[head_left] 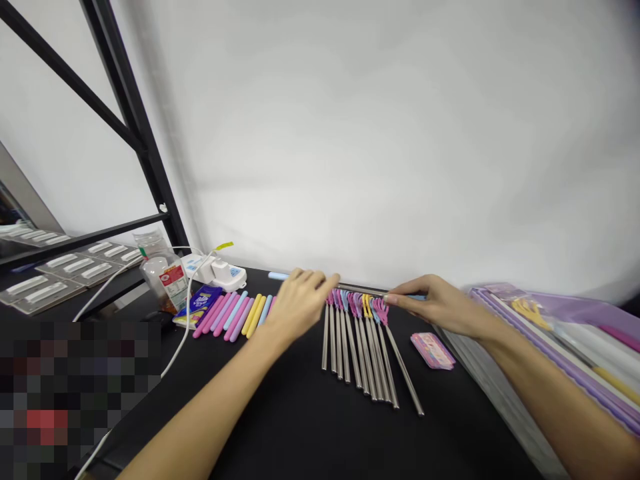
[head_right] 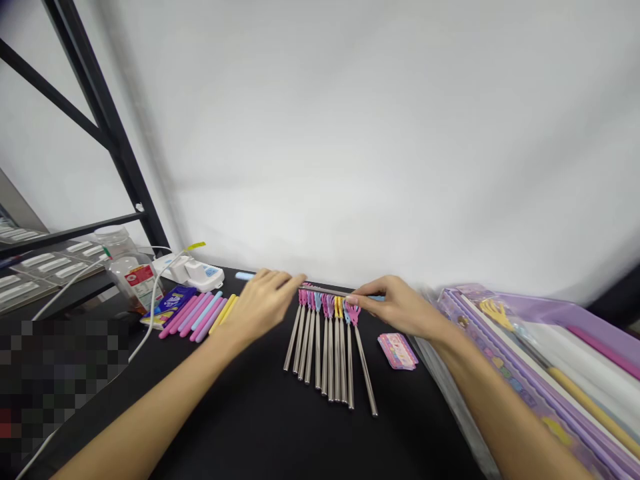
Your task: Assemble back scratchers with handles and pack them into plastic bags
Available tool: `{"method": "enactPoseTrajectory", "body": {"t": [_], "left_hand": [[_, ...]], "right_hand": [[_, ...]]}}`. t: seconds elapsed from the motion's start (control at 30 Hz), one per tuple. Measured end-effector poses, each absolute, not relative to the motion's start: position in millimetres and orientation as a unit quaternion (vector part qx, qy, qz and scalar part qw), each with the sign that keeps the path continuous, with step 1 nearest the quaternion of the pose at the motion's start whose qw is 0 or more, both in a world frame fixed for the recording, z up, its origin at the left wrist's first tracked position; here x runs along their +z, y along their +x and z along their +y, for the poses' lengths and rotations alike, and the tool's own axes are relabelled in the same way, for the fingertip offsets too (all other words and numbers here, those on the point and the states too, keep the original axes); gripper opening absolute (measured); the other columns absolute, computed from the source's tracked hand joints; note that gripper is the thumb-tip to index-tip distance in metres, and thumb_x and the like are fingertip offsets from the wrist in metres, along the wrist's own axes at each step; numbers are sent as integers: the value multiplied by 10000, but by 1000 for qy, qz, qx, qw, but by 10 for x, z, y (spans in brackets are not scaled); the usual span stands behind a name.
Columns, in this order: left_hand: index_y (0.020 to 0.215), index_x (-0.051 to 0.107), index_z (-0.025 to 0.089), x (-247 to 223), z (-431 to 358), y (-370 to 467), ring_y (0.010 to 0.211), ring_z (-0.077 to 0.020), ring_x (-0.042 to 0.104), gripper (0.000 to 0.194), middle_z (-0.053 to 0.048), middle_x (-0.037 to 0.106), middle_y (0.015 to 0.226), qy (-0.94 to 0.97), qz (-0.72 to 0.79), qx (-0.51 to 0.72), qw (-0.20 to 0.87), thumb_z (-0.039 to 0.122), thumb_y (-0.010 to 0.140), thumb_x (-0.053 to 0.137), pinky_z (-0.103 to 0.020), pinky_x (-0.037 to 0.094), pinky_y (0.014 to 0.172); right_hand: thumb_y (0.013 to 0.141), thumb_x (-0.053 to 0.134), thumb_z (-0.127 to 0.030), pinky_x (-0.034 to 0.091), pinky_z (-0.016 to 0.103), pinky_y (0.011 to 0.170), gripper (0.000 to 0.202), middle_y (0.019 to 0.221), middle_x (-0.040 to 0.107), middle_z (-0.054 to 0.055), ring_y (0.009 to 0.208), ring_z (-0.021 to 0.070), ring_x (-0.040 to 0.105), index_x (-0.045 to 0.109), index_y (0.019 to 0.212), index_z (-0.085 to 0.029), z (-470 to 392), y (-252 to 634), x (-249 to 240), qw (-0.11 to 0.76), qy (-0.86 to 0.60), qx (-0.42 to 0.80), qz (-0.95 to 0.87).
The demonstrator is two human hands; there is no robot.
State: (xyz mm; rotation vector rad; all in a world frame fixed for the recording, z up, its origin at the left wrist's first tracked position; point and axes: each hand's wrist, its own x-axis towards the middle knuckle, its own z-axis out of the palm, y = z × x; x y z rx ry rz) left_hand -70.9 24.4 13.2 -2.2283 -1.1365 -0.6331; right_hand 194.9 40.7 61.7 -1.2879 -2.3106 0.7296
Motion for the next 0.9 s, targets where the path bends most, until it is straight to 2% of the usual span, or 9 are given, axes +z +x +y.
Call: {"method": "enactPoseTrajectory", "body": {"t": [0.07,0.17,0.23,0.37,0.53,0.73,0.9], "left_hand": [[1219,533,198,116,215,-608,801,-190,632,322,-30,663,866,-838,-408,-233,278,120,911,483,-318,428,698],[1031,602,202,130,271,-692,692,-170,626,193,-9,649,769,-834,-418,-225,282,138,886,490,-296,377,559],[944,616,202,159,340,-841,653,-173,621,140,-3,643,726,-802,-457,-241,300,148,855,522,-300,350,528],[946,626,202,175,372,-897,687,-181,619,158,1,626,717,-790,-451,-258,325,136,841,527,-307,374,575],[961,621,198,145,267,-619,677,-175,600,147,9,615,706,-806,-401,-280,333,146,861,526,-317,387,596],[834,617,189,152,349,-772,607,-162,571,142,7,575,643,-807,-385,-273,355,114,853,498,-310,341,540],[834,632,196,135,430,-953,599,-161,578,139,11,580,629,-794,-414,-264,358,119,831,517,-306,335,538]], "right_hand": [[782,556,-687,235,269,492,558,574,503,7,546,120,319,754,770,-165,394,1917,615,191,-448,262,-834],[784,579,-659,230,268,478,525,538,463,-4,526,113,300,761,799,-167,410,2021,638,175,-461,273,-826],[779,610,-630,240,269,479,489,519,435,-15,517,111,298,764,824,-169,439,2146,663,181,-477,278,-814],[771,635,-599,244,275,492,454,518,439,-17,520,109,292,762,793,-164,475,2236,677,196,-482,281,-806],[769,639,-585,268,271,506,436,608,548,5,541,114,353,775,804,-172,475,2114,627,205,-452,292,-817],[775,642,-563,224,263,470,412,511,368,-44,496,100,304,766,826,-174,461,2200,666,185,-453,327,-809],[756,644,-590,216,268,471,435,490,376,-46,491,95,273,754,778,-170,463,2367,721,183,-472,316,-802]]}}
